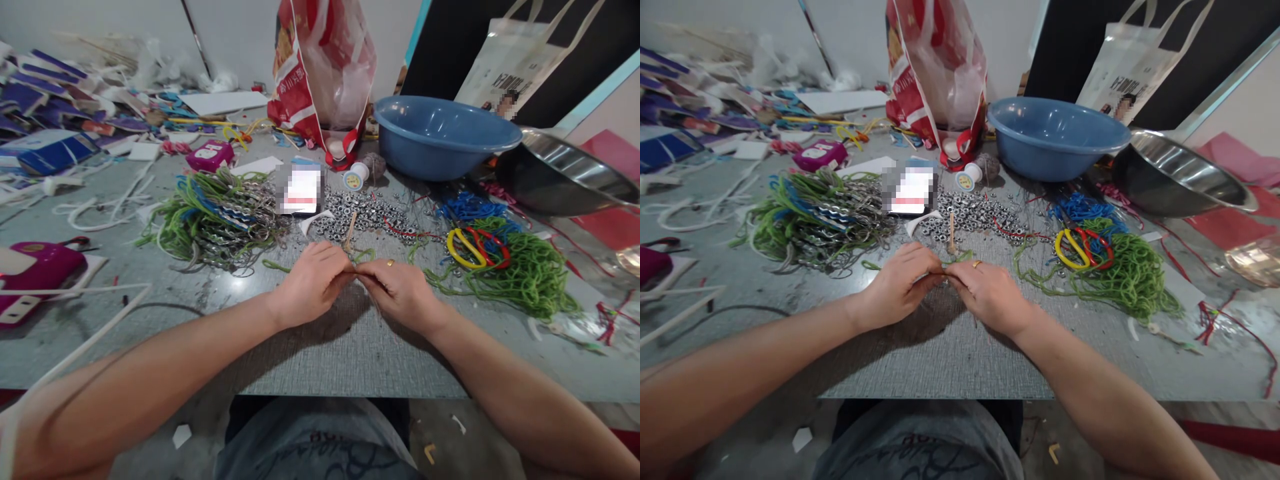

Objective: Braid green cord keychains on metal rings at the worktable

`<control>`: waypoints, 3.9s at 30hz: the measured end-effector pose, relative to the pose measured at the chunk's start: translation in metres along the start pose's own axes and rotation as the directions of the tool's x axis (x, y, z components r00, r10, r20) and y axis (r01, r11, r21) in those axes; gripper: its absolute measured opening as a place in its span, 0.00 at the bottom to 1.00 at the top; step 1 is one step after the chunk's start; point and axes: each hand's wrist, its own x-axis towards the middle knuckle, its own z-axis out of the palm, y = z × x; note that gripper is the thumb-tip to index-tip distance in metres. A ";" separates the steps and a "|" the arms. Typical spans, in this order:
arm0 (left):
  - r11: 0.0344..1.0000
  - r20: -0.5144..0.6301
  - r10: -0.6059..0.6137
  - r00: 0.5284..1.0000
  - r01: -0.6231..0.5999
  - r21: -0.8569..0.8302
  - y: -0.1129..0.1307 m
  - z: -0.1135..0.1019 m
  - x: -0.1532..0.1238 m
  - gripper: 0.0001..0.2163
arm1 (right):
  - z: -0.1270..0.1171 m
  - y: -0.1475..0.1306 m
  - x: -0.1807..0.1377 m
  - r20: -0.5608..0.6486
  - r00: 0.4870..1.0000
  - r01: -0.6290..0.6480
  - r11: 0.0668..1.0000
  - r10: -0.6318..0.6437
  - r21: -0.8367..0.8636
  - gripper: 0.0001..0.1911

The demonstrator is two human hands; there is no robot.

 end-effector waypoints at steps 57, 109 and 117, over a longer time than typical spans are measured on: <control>0.966 0.339 -0.114 0.934 0.025 0.256 -0.008 -0.002 0.002 0.07 | 0.012 0.008 0.004 0.271 0.932 -0.228 0.971 0.239 -0.073 0.08; 0.968 0.388 -0.191 0.902 0.107 0.228 -0.009 -0.003 0.004 0.07 | -0.001 0.013 0.007 0.354 0.908 -0.215 0.974 0.225 -0.067 0.04; 0.969 0.404 -0.186 0.896 0.098 0.227 -0.008 0.002 0.005 0.08 | 0.005 0.014 0.007 0.317 0.930 -0.186 0.982 0.187 -0.033 0.06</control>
